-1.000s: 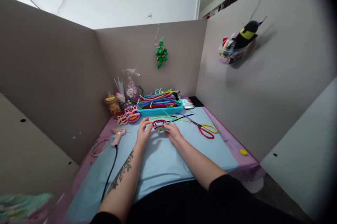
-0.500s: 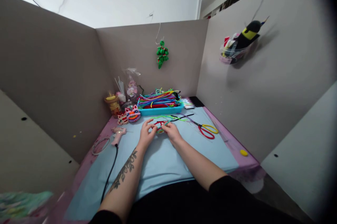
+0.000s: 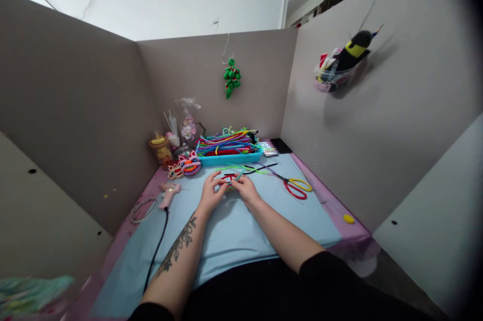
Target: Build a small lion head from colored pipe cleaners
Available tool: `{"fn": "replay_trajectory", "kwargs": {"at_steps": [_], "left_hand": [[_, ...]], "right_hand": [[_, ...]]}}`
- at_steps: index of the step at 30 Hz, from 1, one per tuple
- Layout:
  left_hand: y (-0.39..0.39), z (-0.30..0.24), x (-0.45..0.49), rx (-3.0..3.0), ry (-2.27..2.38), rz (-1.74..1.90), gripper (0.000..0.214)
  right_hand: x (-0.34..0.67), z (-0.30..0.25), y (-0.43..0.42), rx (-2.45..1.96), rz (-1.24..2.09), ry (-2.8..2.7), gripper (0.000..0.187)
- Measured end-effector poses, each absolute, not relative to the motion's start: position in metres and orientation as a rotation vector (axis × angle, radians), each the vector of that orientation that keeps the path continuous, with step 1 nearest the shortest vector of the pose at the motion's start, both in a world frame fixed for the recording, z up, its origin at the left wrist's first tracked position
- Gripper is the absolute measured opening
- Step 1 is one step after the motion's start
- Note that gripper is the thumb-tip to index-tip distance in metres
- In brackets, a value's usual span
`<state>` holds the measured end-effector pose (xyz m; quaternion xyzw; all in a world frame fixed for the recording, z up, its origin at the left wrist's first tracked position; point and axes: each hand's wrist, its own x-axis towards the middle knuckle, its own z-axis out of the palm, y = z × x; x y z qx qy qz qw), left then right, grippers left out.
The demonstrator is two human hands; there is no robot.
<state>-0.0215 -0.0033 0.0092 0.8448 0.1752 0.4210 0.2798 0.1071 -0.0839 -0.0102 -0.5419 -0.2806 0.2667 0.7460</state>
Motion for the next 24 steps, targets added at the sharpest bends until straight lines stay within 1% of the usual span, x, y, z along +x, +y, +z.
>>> {"fn": "replay_trajectory", "kwargs": {"at_steps": [3, 7, 10, 12, 14, 18, 21, 24], "left_hand": [[-0.005, 0.007, -0.022, 2.306, 0.451, 1.117, 0.013], [-0.003, 0.008, -0.021, 2.204, 0.487, 1.117, 0.017], [0.003, 0.008, -0.020, 2.006, 0.546, 1.126, 0.026], [0.009, 0.006, -0.019, 1.835, 0.579, 1.105, 0.030], [0.013, 0.004, -0.018, 1.647, 0.603, 1.048, 0.034], [0.012, 0.003, -0.017, 1.373, 0.560, 0.934, 0.037], [0.008, 0.005, -0.019, 1.259, 0.484, 0.843, 0.037], [0.006, 0.007, -0.021, 1.219, 0.446, 0.766, 0.039]], "right_hand": [[0.106, -0.007, -0.086, -1.239, 0.493, -0.636, 0.027], [0.104, -0.002, -0.087, -1.221, 0.500, -0.683, 0.026], [0.102, 0.000, -0.087, -1.148, 0.612, -0.667, 0.025], [0.102, -0.001, -0.087, -1.103, 0.688, -0.609, 0.032], [0.102, -0.003, -0.086, -1.084, 0.693, -0.556, 0.038], [0.101, -0.005, -0.086, -1.084, 0.747, -0.518, 0.043], [0.100, -0.002, -0.086, -1.035, 0.874, -0.532, 0.043], [0.101, 0.003, -0.088, -0.984, 0.934, -0.494, 0.039]]}}
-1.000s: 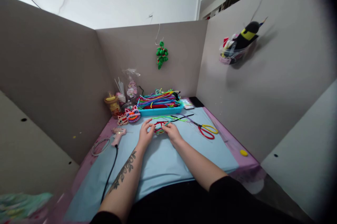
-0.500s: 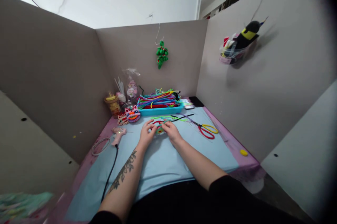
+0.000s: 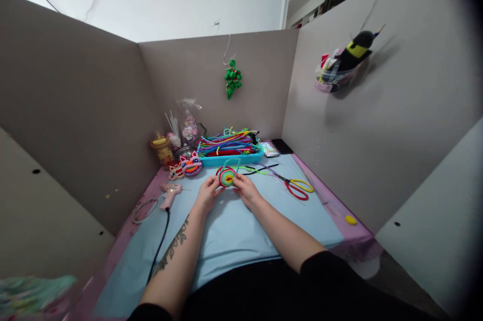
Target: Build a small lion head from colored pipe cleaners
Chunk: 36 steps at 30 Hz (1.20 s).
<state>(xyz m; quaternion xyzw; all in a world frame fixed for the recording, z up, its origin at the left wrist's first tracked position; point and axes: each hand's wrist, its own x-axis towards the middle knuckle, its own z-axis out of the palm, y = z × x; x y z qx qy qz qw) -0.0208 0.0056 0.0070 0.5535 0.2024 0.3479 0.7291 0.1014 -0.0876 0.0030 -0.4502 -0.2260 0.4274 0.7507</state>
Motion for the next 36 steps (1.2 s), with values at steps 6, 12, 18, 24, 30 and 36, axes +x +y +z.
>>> {"fn": "replay_trajectory", "kwargs": {"at_steps": [6, 12, 18, 24, 30, 36], "left_hand": [[0.004, 0.010, -0.023, 1.266, 0.438, 0.716, 0.039], [0.010, 0.007, -0.021, 1.461, 0.489, 0.899, 0.036], [0.007, 0.013, -0.022, 1.682, 0.456, 1.058, 0.028], [0.002, 0.013, -0.022, 1.970, 0.535, 1.202, 0.018], [-0.001, 0.006, -0.019, 2.212, 0.383, 1.196, 0.013], [-0.003, 0.004, -0.019, 2.267, 0.355, 1.178, 0.012]], "right_hand": [[0.108, 0.005, -0.089, -0.944, 0.968, -0.393, 0.037], [0.111, 0.002, -0.089, -0.993, 0.929, -0.552, 0.043], [0.113, -0.005, -0.083, -0.945, 0.705, -0.778, 0.044], [0.110, -0.002, -0.092, -1.190, 0.406, -0.835, 0.041], [0.107, 0.004, -0.097, -1.278, 0.375, -0.890, 0.027], [0.107, -0.001, -0.087, -1.064, 0.535, -0.654, 0.020]]}}
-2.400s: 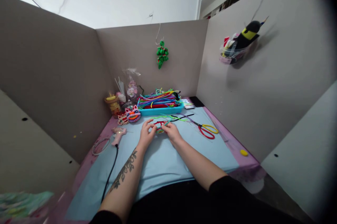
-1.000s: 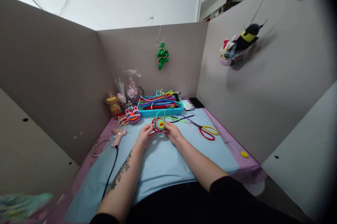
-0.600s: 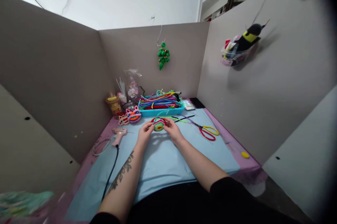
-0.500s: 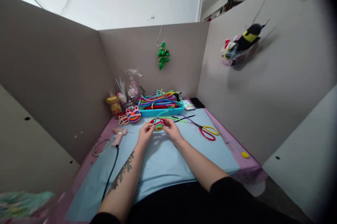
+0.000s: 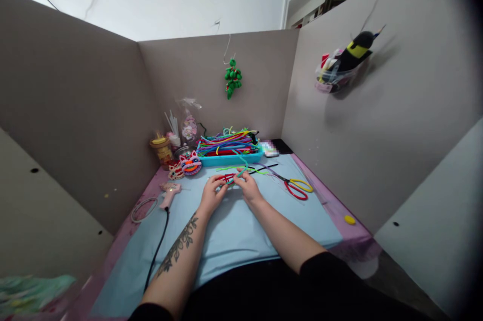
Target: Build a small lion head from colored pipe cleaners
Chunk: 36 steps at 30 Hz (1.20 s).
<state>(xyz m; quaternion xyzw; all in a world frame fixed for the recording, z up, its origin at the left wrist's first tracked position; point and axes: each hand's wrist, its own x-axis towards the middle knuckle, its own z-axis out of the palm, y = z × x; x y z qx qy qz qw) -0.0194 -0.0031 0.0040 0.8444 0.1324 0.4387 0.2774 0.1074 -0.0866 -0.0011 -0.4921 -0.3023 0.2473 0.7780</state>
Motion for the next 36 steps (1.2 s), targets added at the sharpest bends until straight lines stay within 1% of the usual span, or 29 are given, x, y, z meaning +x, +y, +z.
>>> {"fn": "replay_trajectory", "kwargs": {"at_steps": [4, 10, 16, 26, 32, 36], "left_hand": [[-0.002, 0.003, -0.019, 2.232, 0.376, 1.177, 0.012], [0.000, 0.003, -0.018, 2.173, 0.421, 1.192, 0.013], [-0.003, 0.006, -0.019, 2.160, 0.401, 1.177, 0.014], [-0.006, 0.013, -0.021, 2.175, 0.294, 1.137, 0.013], [-0.003, 0.008, -0.020, 2.203, 0.309, 1.145, 0.014], [-0.003, 0.006, -0.020, 2.253, 0.300, 1.147, 0.014]], "right_hand": [[0.110, -0.001, -0.083, -0.927, 0.650, -0.444, 0.026], [0.117, -0.001, -0.082, -1.024, 0.697, -0.280, 0.034], [0.118, -0.004, -0.082, -1.076, 0.728, -0.264, 0.033], [0.119, 0.001, -0.087, -1.009, 0.897, -0.292, 0.023], [0.117, 0.005, -0.089, -0.963, 0.998, -0.390, 0.024], [0.113, 0.007, -0.090, -0.945, 1.008, -0.376, 0.030]]}}
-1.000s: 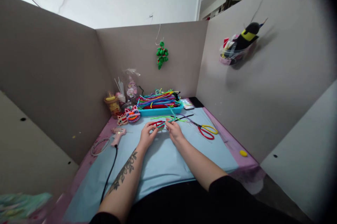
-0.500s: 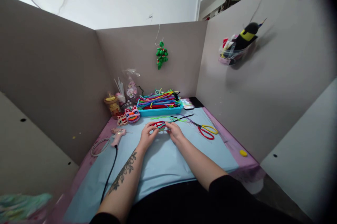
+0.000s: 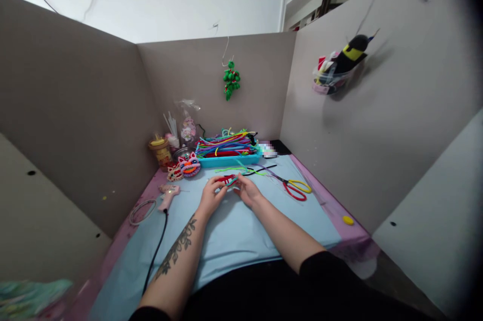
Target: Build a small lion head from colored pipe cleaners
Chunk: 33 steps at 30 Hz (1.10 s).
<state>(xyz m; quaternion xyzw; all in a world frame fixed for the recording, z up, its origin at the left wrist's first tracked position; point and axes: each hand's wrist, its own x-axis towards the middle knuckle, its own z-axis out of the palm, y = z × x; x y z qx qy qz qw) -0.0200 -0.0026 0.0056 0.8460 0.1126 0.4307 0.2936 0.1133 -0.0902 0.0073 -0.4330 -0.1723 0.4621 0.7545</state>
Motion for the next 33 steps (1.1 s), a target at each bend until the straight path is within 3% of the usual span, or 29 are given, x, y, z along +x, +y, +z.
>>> {"fn": "replay_trajectory", "kwargs": {"at_steps": [12, 24, 33], "left_hand": [[-0.001, 0.003, -0.020, 2.329, 0.322, 1.144, 0.011], [-0.002, 0.004, -0.021, 2.307, 0.287, 1.178, 0.011], [-0.003, 0.006, -0.019, 2.266, 0.397, 1.272, 0.014]], "right_hand": [[0.114, 0.000, -0.085, -0.986, 0.923, -0.313, 0.035], [0.115, 0.002, -0.087, -0.984, 0.955, -0.367, 0.026], [0.108, 0.001, -0.085, -0.892, 0.939, -0.343, 0.033]]}}
